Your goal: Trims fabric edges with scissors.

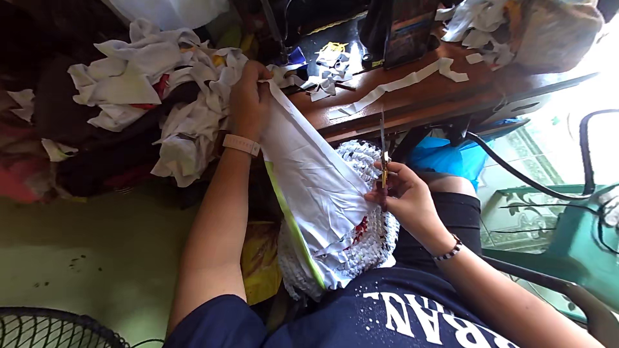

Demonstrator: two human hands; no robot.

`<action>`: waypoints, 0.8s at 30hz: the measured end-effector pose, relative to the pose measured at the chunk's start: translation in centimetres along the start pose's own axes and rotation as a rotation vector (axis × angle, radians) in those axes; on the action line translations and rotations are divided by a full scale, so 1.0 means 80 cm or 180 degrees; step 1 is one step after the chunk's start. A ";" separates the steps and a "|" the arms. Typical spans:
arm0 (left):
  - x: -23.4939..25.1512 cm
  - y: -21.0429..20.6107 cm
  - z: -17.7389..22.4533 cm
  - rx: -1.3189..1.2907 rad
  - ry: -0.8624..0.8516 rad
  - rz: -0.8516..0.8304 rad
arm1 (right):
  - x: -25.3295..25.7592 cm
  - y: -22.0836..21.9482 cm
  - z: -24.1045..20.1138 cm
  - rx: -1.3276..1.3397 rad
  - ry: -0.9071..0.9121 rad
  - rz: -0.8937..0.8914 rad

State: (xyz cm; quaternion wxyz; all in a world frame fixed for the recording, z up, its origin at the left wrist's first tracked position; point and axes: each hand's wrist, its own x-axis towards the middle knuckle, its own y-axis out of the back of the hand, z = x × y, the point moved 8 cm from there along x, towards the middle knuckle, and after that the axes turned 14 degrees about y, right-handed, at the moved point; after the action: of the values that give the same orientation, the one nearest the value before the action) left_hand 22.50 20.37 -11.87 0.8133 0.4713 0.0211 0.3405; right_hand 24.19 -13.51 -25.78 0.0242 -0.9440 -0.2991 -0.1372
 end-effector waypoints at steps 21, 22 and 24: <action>0.010 -0.030 -0.018 0.0537 0.0137 -0.0346 | -0.004 -0.001 0.002 0.0087 0.0027 0.0034; 0.010 -0.030 -0.019 0.0547 0.0129 -0.0331 | -0.004 -0.001 0.002 0.0072 0.0026 0.0036; 0.010 -0.030 -0.018 0.0587 0.0119 -0.0293 | -0.004 -0.001 0.003 0.0064 0.0023 0.0030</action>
State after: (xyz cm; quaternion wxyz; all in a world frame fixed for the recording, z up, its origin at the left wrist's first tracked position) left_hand 23.85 21.13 -14.29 0.7807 0.5363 0.0892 0.3081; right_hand 23.93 -13.61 -26.09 0.0354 -0.9446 -0.2960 -0.1375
